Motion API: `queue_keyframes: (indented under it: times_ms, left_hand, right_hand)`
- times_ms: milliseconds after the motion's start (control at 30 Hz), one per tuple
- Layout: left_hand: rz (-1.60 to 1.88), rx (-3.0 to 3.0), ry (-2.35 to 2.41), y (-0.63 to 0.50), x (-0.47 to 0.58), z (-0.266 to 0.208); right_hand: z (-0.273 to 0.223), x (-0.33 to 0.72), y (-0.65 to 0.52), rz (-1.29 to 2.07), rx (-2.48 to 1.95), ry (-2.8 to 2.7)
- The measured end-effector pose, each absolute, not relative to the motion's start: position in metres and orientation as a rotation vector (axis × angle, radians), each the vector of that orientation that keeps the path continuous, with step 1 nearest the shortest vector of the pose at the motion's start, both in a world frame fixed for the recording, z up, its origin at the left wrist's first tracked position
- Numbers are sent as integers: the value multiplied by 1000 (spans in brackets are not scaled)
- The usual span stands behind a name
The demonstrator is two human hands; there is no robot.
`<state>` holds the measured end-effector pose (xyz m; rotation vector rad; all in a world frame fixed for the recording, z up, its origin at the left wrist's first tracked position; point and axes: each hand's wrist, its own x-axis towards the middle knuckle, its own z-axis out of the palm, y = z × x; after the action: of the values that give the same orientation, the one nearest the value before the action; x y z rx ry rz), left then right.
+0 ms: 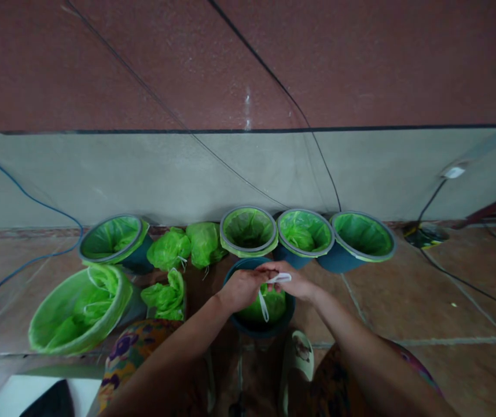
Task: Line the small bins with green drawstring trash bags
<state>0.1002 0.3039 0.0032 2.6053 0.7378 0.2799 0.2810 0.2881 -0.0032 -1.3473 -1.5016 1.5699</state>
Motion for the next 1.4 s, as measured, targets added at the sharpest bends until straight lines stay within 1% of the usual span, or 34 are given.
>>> queue_keyframes:
  times_ms: [100, 233, 367, 500, 567, 633, 800, 867, 933, 1067, 1200, 1267, 1400]
  left_hand:
    - [375, 2750, 756, 302, 100, 3]
    - [553, 2882, 769, 300, 100, 3]
    - [733, 2846, 779, 300, 98, 6]
    - [810, 2769, 802, 298, 98, 6]
    - [799, 2740, 831, 298, 98, 4]
    - [759, 2703, 855, 299, 98, 0]
    - [608, 2523, 1018, 307, 96, -8]
    - [529, 2464, 1105, 309, 97, -11]
    - [443, 2432, 1207, 309, 98, -12]
    - [292, 2354, 1440, 307, 100, -16]
    - [247, 1994, 1554, 312, 99, -25]
    - [302, 1707, 1514, 315, 100, -29]
    - [642, 1114, 1242, 315, 106, -31]
  right_hand:
    - [-7, 279, 288, 1607, -1359, -1385]
    - [-8, 282, 287, 1684, -1296, -1441]
    - [0, 285, 284, 1774, -1161, -1481]
    - [5, 287, 283, 1807, -1140, -1559]
    - [3, 286, 284, 1718, -1259, -1570]
    - [0, 283, 285, 1534, -1432, -1604]
    - [-6, 280, 290, 725, -1775, -1892]
    - [-7, 281, 291, 524, -1918, -1963]
    - [-8, 283, 291, 450, -2070, -1999]
    - [-11, 292, 292, 404, -2298, -1987]
    - [-18, 302, 291, 394, -2436, -1922]
    - [-20, 304, 290, 410, -2452, -1912]
    - [-14, 303, 292, 459, -2347, -1917]
